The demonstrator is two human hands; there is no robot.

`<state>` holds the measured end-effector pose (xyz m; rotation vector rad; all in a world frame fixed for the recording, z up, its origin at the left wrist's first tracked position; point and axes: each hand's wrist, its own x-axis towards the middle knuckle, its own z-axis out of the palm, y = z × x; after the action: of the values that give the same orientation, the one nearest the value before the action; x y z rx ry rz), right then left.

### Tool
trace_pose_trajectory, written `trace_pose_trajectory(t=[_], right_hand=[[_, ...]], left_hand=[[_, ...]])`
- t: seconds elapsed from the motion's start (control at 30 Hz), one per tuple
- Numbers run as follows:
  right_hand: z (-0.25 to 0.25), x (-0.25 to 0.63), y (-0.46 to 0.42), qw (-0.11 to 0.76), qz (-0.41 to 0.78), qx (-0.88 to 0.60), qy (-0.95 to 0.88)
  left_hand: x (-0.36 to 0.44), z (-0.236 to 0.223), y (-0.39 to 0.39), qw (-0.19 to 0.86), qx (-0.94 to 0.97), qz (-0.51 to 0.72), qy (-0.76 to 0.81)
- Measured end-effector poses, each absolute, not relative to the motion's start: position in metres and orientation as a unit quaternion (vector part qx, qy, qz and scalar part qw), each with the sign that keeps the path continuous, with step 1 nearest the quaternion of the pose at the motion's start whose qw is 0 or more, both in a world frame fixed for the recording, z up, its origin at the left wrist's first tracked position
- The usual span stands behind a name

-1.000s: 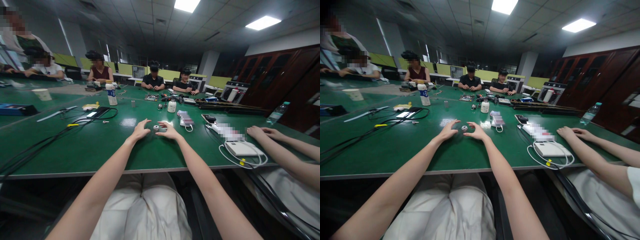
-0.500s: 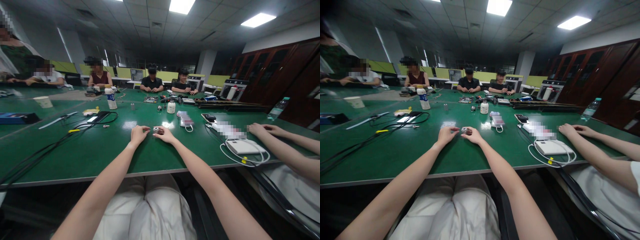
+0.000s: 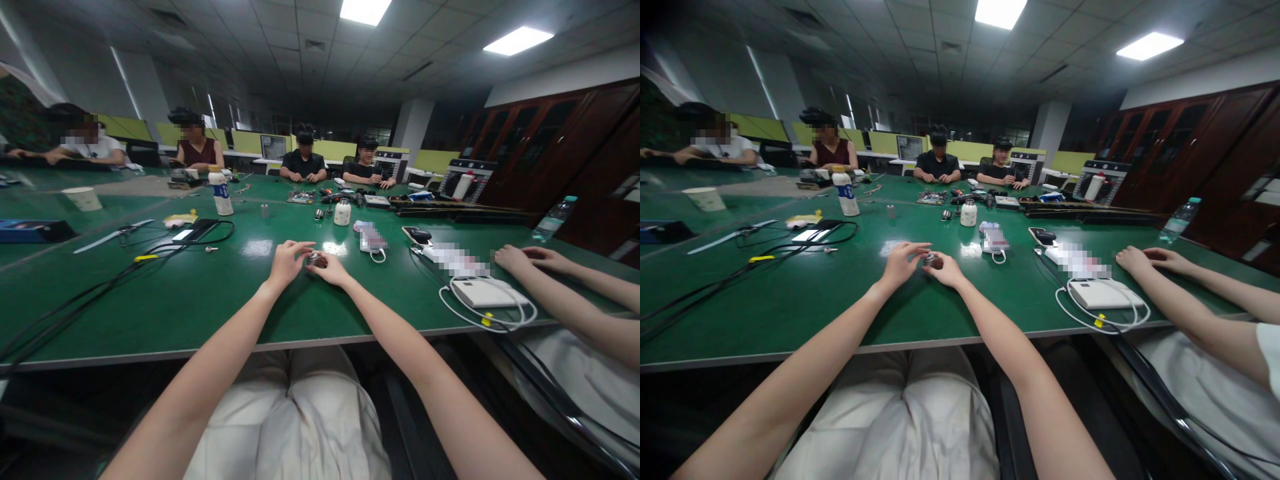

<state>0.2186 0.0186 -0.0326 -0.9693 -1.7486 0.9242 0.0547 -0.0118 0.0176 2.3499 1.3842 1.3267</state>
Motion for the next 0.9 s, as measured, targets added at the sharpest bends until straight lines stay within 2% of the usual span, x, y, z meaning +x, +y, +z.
trace_pose_trajectory(t=[0.37,0.67,0.9], right_hand=[[-0.029,0.2183,0.0152,0.443,0.34,-0.414,-0.719],[-0.0247,0.2175,0.0109,0.443,0.326,-0.42,-0.722],[-0.0246,0.2185,0.0106,0.425,0.313,-0.427,-0.734]], left_hand=[[0.063,0.0123,-0.0101,0.056,0.746,0.482,0.456],[0.0643,0.0124,-0.0103,0.072,0.747,0.476,0.46],[0.0652,0.0124,-0.0101,0.042,0.762,0.465,0.448]])
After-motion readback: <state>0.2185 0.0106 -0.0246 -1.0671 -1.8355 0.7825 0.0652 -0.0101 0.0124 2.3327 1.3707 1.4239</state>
